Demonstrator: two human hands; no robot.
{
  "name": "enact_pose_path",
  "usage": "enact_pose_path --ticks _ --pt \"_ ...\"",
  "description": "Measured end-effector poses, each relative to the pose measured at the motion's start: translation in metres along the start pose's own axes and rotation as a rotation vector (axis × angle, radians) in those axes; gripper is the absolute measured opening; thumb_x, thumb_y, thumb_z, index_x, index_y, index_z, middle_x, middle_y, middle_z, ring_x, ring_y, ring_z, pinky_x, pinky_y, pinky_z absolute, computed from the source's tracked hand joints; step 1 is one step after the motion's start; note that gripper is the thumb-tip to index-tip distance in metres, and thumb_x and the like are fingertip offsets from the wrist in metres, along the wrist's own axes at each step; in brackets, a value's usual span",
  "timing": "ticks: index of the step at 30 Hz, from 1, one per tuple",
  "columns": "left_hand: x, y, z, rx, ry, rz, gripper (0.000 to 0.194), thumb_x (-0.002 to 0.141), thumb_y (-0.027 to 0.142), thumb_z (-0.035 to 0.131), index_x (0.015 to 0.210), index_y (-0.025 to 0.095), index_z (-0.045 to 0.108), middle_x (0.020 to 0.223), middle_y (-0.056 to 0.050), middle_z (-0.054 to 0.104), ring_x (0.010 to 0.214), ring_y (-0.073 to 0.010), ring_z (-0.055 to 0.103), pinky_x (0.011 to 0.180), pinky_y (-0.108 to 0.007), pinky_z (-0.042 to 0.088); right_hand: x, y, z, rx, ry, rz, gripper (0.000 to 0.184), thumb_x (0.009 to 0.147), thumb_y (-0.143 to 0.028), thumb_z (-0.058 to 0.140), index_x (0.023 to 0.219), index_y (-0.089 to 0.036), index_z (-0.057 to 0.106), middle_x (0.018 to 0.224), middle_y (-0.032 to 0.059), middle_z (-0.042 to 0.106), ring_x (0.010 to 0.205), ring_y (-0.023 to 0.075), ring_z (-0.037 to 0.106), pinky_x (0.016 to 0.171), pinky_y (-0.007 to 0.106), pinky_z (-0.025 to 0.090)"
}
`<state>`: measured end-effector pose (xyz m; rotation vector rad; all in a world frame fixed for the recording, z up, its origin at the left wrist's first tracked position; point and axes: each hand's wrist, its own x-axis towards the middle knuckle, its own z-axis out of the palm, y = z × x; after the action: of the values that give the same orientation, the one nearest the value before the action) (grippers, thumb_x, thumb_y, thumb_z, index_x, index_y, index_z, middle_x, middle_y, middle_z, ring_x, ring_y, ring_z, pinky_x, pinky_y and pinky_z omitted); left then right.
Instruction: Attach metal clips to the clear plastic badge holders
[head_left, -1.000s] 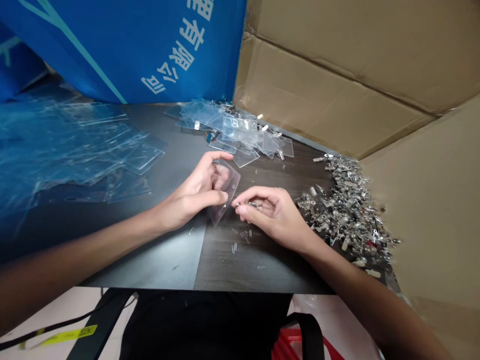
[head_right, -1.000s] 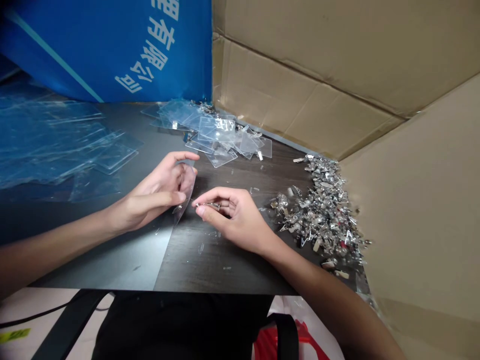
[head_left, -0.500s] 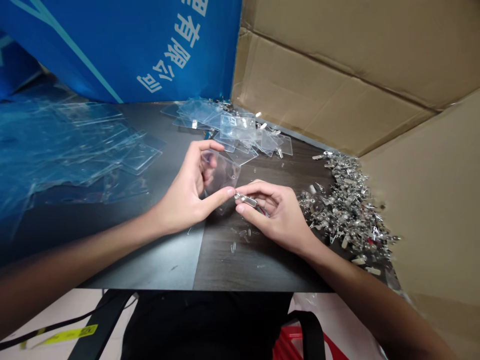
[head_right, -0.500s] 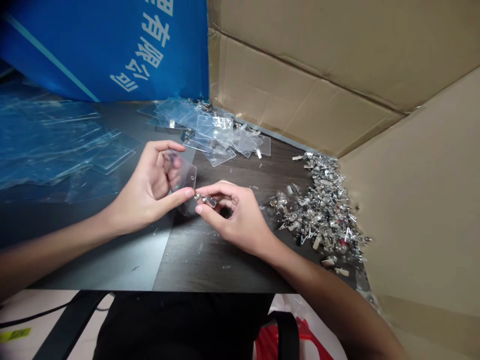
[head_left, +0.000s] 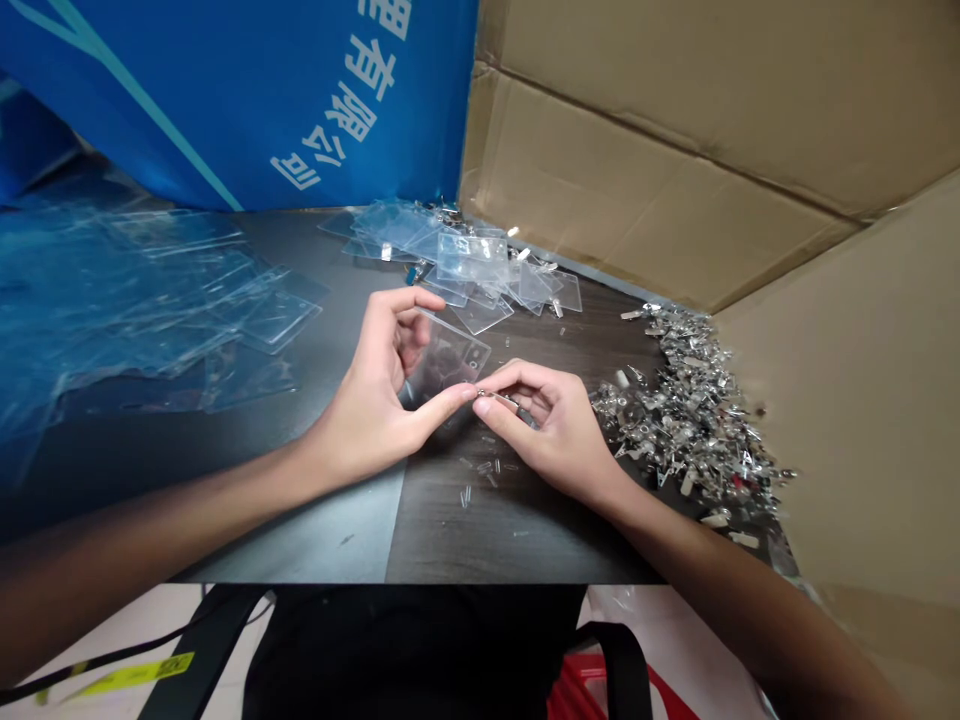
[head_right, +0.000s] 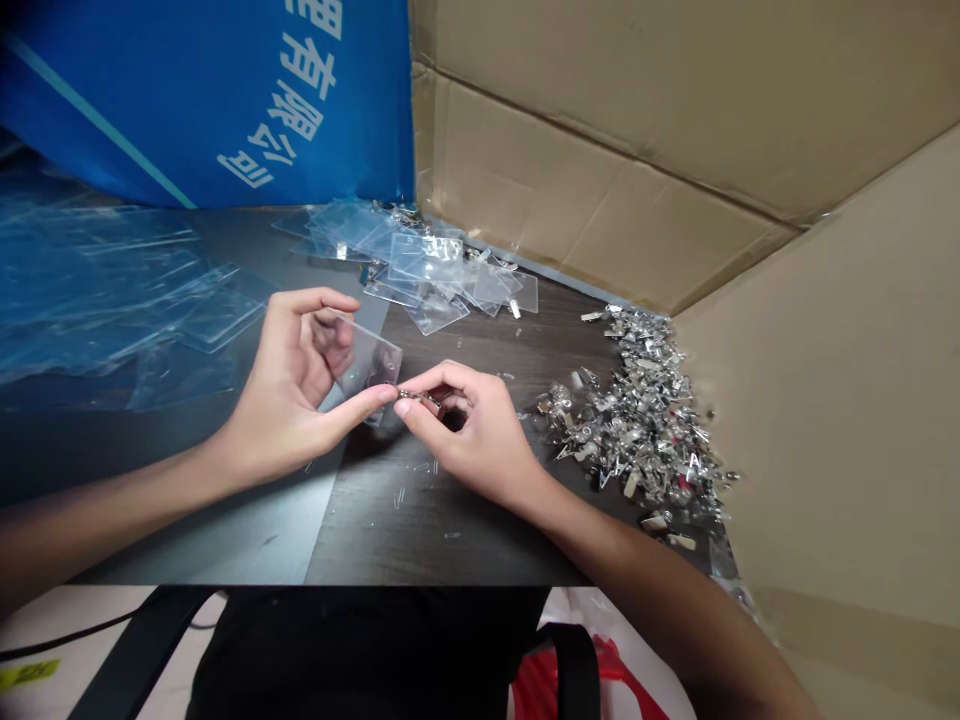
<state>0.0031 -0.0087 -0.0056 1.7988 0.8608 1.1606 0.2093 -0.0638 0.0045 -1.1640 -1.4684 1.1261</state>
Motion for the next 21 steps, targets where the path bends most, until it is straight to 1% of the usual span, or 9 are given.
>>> enact_pose_path --ticks 5,8,11,13,16,18,21 --pt "-0.001 0.0 0.0 -0.009 -0.023 0.022 0.072 0.086 0.029 0.094 0.141 0.037 0.049 0.117 -0.004 0.048 0.106 -0.0248 0.05 0.089 -0.038 0.043 -0.001 -0.002 -0.002 -0.087 0.017 -0.071 0.011 0.097 -0.032 0.077 0.095 -0.021 0.078 0.092 0.0048 0.079 0.084 0.0199 0.072 0.077 0.035 0.057" --pt "-0.001 0.0 -0.002 -0.025 -0.073 0.024 0.07 0.088 0.029 0.09 0.142 0.038 0.047 0.117 -0.004 0.048 0.104 -0.024 0.05 0.088 -0.039 0.043 0.0 -0.004 -0.006 -0.178 0.001 -0.128 0.01 0.099 -0.03 0.075 0.093 -0.022 0.076 0.092 0.0045 0.079 0.085 0.0204 0.071 0.079 0.035 0.054" --pt "0.002 0.002 -0.006 -0.022 -0.133 -0.005 0.062 0.092 0.031 0.084 0.143 0.032 0.049 0.116 -0.005 0.051 0.103 -0.0236 0.053 0.09 -0.039 0.045 0.001 -0.005 -0.008 -0.231 -0.014 -0.169 0.009 0.099 -0.027 0.073 0.091 -0.022 0.074 0.087 0.0024 0.076 0.078 0.0182 0.066 0.076 0.034 0.051" --pt "0.008 0.005 -0.011 -0.025 -0.172 -0.055 0.05 0.096 0.034 0.078 0.139 0.027 0.053 0.112 -0.005 0.055 0.099 -0.0227 0.056 0.087 -0.037 0.047 0.002 -0.004 -0.009 -0.248 -0.018 -0.168 0.009 0.098 -0.026 0.072 0.09 -0.022 0.074 0.085 0.0015 0.074 0.075 0.017 0.063 0.074 0.033 0.05" --pt "0.022 0.009 -0.026 0.019 -0.263 -0.143 0.024 0.104 0.039 0.065 0.12 0.022 0.065 0.101 -0.005 0.064 0.09 -0.0207 0.06 0.08 -0.034 0.05 0.004 -0.004 -0.009 -0.283 -0.021 -0.126 0.01 0.098 -0.027 0.072 0.09 -0.022 0.075 0.083 0.0009 0.073 0.074 0.0167 0.063 0.074 0.032 0.05" --pt "0.034 0.01 -0.042 0.124 -0.36 -0.176 0.023 0.105 0.043 0.063 0.107 0.021 0.07 0.095 -0.005 0.069 0.084 -0.0204 0.062 0.076 -0.032 0.05 0.006 -0.004 -0.01 -0.321 -0.037 -0.115 0.01 0.098 -0.027 0.072 0.091 -0.022 0.076 0.081 0.0003 0.072 0.074 0.0167 0.063 0.074 0.032 0.051" --pt "0.049 0.011 -0.069 0.279 -0.557 -0.198 0.029 0.103 0.047 0.067 0.1 0.021 0.078 0.089 -0.005 0.075 0.079 -0.0211 0.065 0.071 -0.03 0.05 0.01 -0.004 -0.011 -0.367 -0.075 -0.092 0.012 0.098 -0.03 0.072 0.097 -0.021 0.08 0.079 0.0 0.073 0.073 0.0163 0.064 0.074 0.032 0.052"
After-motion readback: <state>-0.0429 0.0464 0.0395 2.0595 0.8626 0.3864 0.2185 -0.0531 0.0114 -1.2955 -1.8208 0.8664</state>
